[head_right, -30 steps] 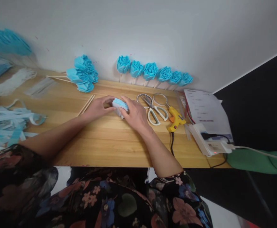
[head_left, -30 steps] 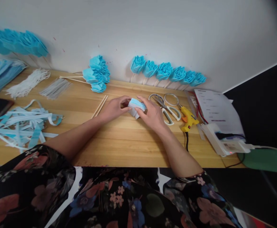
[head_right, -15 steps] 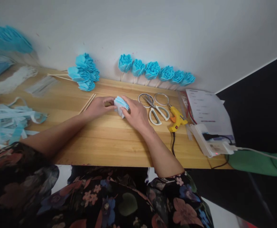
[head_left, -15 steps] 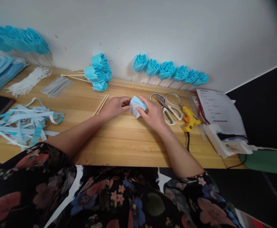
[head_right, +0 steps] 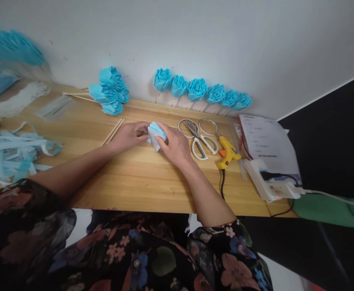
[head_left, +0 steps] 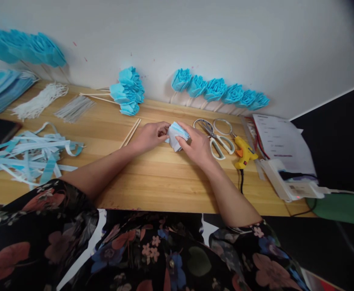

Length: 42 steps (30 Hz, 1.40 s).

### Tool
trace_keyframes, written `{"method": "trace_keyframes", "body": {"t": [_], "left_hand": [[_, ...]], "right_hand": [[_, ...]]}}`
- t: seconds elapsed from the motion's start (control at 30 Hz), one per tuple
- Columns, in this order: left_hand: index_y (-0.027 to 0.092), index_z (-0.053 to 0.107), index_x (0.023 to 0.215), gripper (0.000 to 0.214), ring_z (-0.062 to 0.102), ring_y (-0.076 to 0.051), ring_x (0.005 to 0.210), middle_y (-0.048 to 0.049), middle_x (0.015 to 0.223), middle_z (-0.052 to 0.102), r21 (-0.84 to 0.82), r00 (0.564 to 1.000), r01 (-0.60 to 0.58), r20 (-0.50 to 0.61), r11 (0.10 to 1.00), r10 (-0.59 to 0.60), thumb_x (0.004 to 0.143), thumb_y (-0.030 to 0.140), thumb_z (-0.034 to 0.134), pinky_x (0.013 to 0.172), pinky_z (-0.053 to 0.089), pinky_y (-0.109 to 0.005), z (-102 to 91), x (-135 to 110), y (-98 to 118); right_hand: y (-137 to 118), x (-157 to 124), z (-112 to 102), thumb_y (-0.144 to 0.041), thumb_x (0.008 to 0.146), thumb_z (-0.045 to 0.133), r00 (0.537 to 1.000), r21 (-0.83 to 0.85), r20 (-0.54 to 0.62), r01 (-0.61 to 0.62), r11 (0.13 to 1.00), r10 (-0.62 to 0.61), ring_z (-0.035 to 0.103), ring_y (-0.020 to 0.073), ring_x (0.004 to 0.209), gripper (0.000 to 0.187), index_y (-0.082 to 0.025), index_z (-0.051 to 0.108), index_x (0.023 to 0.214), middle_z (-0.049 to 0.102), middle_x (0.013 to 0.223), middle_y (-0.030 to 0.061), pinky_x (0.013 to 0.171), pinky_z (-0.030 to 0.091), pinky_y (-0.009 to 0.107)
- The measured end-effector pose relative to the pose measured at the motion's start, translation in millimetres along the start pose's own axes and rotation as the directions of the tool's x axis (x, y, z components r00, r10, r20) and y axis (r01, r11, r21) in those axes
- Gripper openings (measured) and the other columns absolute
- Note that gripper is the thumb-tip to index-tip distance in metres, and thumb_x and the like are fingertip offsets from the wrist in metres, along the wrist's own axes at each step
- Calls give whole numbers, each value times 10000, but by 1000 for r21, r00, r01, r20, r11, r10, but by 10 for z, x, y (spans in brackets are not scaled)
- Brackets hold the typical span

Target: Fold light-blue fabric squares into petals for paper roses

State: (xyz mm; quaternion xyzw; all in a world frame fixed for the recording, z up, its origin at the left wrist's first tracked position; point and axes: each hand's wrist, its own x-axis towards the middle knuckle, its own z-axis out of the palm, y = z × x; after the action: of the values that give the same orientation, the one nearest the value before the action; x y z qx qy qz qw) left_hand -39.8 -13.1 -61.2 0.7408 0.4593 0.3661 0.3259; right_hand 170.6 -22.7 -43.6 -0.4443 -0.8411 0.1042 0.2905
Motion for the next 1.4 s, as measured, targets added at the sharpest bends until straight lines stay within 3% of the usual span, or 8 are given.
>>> {"method": "trace_keyframes", "body": {"t": [0.47, 0.63, 0.7, 0.87, 1.07, 1.23, 1.4], "left_hand": [[170, 707, 1097, 306, 723, -171, 852, -58, 979, 778, -28, 999, -45, -6, 999, 45, 815, 121, 598, 751, 543, -254, 11, 0, -37], [167, 681, 1131, 338, 694, -160, 825, -58, 987, 766, 24, 999, -37, -14, 999, 37, 797, 167, 624, 764, 531, -263, -70, 23, 4], [162, 690, 1040, 255, 664, -147, 770, -43, 909, 752, 38, 1000, -4, -24, 999, 5, 800, 198, 612, 717, 507, -247, -128, 35, 33], [170, 704, 788, 132, 558, -121, 640, -3, 721, 683, 158, 991, 36, 124, 987, -56, 782, 261, 609, 605, 384, -233, -249, 53, 76], [171, 716, 797, 147, 540, -114, 609, 6, 673, 673, 169, 979, 75, 174, 983, -104, 757, 270, 614, 581, 359, -221, -342, 77, 42], [179, 749, 760, 161, 539, -121, 611, 3, 660, 685, 182, 955, 51, 280, 982, -101, 758, 300, 643, 589, 365, -229, -380, 91, 39], [185, 764, 823, 164, 562, -131, 639, -6, 710, 705, 191, 960, 91, 245, 977, -137, 771, 270, 634, 592, 367, -236, -315, 62, 81]], "right_hand": [[-6, -1, 1, -298, 928, 584, 1000, 9, -5, -6, 1000, 6, 661, 291, 1214, 474, -250, 582, 1399, 698, 1327, 73, 1035, 525, 478], [1, 1, 1, -292, 930, 583, 1000, 9, -3, -6, 1000, 6, 661, 286, 1216, 471, -248, 581, 1398, 699, 1326, 74, 1046, 522, 476], [3, 1, 1, -292, 929, 584, 1000, 12, -4, -7, 1000, 7, 659, 286, 1221, 471, -254, 582, 1398, 696, 1331, 71, 1049, 522, 480], [-1, -3, -1, -287, 926, 583, 1000, 24, 0, -17, 1000, 17, 650, 286, 1236, 486, -276, 572, 1412, 695, 1333, 61, 1062, 516, 488], [-20, -2, -21, -277, 928, 579, 1000, 10, 9, -27, 1000, 27, 652, 290, 1224, 503, -294, 557, 1430, 703, 1317, 50, 1058, 513, 500], [-31, -1, -29, -279, 925, 583, 999, 16, 18, -37, 999, 37, 649, 293, 1224, 502, -289, 564, 1426, 697, 1327, 54, 1055, 512, 500], [-26, 0, -23, -266, 919, 591, 999, 31, 7, -36, 999, 36, 655, 292, 1220, 497, -281, 575, 1415, 705, 1315, 56, 1056, 514, 498]]}}
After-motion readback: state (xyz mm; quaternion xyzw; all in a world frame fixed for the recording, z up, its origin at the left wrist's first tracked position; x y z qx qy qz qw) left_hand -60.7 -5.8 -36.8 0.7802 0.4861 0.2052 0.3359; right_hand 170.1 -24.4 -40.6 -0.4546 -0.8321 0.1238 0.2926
